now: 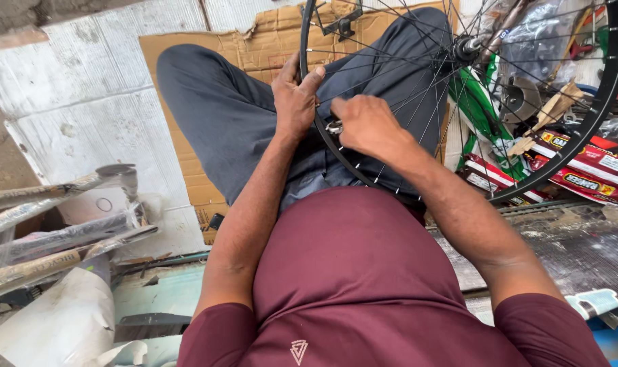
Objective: The person tightens spokes on a bicycle wheel rim by hand and using a spoke wrench while sitting on a cardboard sheet.
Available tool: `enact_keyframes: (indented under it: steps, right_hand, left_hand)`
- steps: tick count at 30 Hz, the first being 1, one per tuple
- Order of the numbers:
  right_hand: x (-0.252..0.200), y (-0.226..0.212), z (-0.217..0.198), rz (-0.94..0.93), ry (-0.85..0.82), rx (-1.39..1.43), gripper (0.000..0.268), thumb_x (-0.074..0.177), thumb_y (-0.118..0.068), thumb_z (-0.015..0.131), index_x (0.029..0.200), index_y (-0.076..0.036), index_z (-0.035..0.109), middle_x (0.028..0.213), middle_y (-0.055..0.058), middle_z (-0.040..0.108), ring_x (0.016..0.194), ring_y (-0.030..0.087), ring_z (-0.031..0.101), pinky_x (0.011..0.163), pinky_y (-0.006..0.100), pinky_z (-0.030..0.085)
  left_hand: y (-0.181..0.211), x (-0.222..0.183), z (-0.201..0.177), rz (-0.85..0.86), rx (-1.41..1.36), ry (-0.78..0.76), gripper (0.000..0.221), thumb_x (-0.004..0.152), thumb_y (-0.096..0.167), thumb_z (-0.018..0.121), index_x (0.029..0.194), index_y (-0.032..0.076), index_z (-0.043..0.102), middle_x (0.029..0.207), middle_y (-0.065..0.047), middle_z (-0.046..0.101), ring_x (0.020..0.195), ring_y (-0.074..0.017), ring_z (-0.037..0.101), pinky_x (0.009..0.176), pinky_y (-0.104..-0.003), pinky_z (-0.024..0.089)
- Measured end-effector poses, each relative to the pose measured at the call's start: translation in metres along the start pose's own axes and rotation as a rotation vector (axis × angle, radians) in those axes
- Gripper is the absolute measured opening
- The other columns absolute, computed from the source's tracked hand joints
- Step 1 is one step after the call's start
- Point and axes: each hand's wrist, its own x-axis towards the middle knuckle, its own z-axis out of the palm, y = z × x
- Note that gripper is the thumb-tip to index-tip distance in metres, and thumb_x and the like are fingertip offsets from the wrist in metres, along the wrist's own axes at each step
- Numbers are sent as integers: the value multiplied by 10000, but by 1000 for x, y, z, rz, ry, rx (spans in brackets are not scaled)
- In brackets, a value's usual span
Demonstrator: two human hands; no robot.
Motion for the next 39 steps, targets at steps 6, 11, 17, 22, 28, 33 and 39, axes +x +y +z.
enact_keyframes:
  steps: [6,11,17,22,28,33,39]
  right_hand:
    - [-7,18,-28,-145,-102,452,378,784,-220,696,1119,-45,673,986,168,736,913,365,715,797,463,552]
    - [-1,12,-19,-146,-9,326,309,934,-202,625,1192,-45,693,1059,175,740,991,382,691,867,468,524]
    - [4,16,-20,-127,-29,396,258,946,-186,622,1150,-53,707,1016,161,751,960,357,721,856,441,541]
    - [-7,21,-22,-82,46,553,231,804,-202,719,964,-37,727,921,149,754,853,322,751,774,427,585]
    - [0,-2,-4,-31,-14,-99,173,820,-104,720,988,-64,712,891,200,724,888,392,702,806,506,544]
    - [-9,25,-36,-260,-24,496,199,804,-193,732,928,-39,702,973,181,735,895,373,713,776,477,559]
    - [-1,6,3,-53,6,-35,253,860,-147,687,1093,-48,699,997,204,728,964,388,696,854,492,544]
  left_hand:
    - [-1,1,-2,-1,-4,-24,435,967,117,723,1360,-36,614,787,24,574,587,-41,500,506,-227,432]
    - [-8,3,-1,-35,-63,-20,443,968,98,714,1376,-28,597,799,34,565,606,-36,492,507,-222,429]
    - [-9,7,-3,-67,-44,-22,439,966,99,717,1371,-31,609,784,26,588,597,-42,514,505,-225,450]
    - [-5,1,-2,-58,-17,-19,454,957,97,723,1377,-35,611,784,34,591,600,-42,511,511,-224,438]
    - [1,-3,2,-22,-31,21,467,956,100,725,1381,-48,599,779,36,553,602,-44,501,509,-227,438]
    - [5,0,2,-53,-4,17,463,949,106,716,1373,-42,601,789,32,582,599,-40,503,502,-219,442]
    - [1,-1,4,-40,-33,6,446,958,105,725,1364,-37,608,804,28,570,617,-40,495,503,-223,436]
